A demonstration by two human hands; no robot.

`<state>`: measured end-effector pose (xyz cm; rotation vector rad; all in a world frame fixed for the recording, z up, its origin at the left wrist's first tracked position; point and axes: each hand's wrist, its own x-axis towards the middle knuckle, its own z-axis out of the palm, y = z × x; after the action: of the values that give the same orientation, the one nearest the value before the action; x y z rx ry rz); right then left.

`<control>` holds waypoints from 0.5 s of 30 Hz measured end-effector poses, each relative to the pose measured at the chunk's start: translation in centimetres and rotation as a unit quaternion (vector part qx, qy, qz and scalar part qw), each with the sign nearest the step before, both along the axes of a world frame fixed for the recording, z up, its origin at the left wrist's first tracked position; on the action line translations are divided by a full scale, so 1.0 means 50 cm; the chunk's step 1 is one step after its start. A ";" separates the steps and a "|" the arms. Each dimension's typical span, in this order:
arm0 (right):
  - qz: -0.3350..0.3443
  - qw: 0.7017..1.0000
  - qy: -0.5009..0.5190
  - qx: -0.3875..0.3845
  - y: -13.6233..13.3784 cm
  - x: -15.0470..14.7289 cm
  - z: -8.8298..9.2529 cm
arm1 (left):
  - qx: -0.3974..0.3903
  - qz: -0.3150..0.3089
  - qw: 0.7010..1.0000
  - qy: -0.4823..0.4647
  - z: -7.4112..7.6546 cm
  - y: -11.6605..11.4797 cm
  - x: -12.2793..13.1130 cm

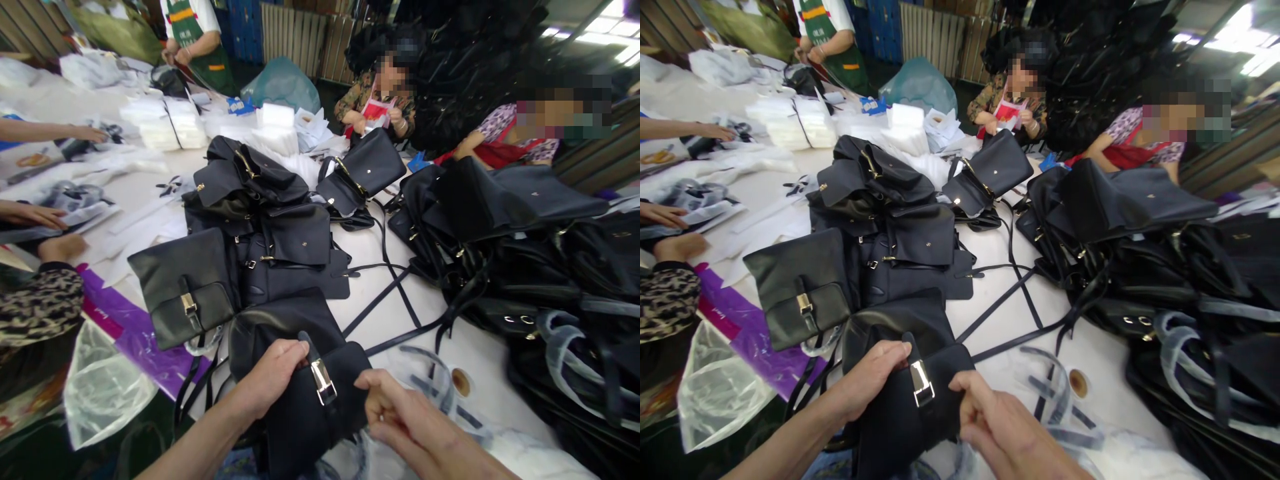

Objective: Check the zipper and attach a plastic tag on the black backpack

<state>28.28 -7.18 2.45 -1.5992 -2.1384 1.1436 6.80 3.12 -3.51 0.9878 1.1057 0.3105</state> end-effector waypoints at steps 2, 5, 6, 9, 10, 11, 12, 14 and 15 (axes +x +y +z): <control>-0.003 0.996 -0.083 -0.011 -0.007 0.024 -0.004 | 0.005 -0.015 1.000 -0.007 0.005 -0.002 0.003; -0.001 0.977 -0.204 0.069 0.000 0.033 -0.010 | 0.008 -0.038 0.999 -0.007 0.005 -0.004 0.010; -0.012 0.967 -0.227 0.115 0.003 0.031 -0.011 | 0.013 -0.045 0.999 -0.010 0.006 -0.003 0.011; -0.064 0.950 -0.232 0.201 -0.001 0.022 -0.011 | 0.063 -0.074 0.995 -0.023 0.027 -0.001 0.009; -0.079 0.949 -0.218 0.213 -0.009 0.020 -0.011 | 0.095 -0.089 0.991 -0.020 0.042 -0.001 0.005; -0.084 0.953 -0.198 0.214 -0.021 0.020 -0.012 | 0.132 -0.112 0.985 -0.012 0.061 -0.004 0.000; -0.081 0.958 -0.177 0.211 -0.037 0.021 -0.013 | 0.172 -0.141 0.975 -0.003 0.084 -0.008 -0.006; -0.086 0.963 -0.143 0.210 -0.077 0.030 -0.019 | 0.239 -0.226 0.944 -0.003 0.129 -0.021 -0.022; -0.106 0.962 -0.135 0.211 -0.099 0.037 -0.022 | 0.254 -0.282 0.925 -0.017 0.148 -0.029 -0.029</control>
<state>30.15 -12.12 1.34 -1.7923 -2.1115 0.3841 5.32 1.64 3.91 1.7070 0.6681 0.1403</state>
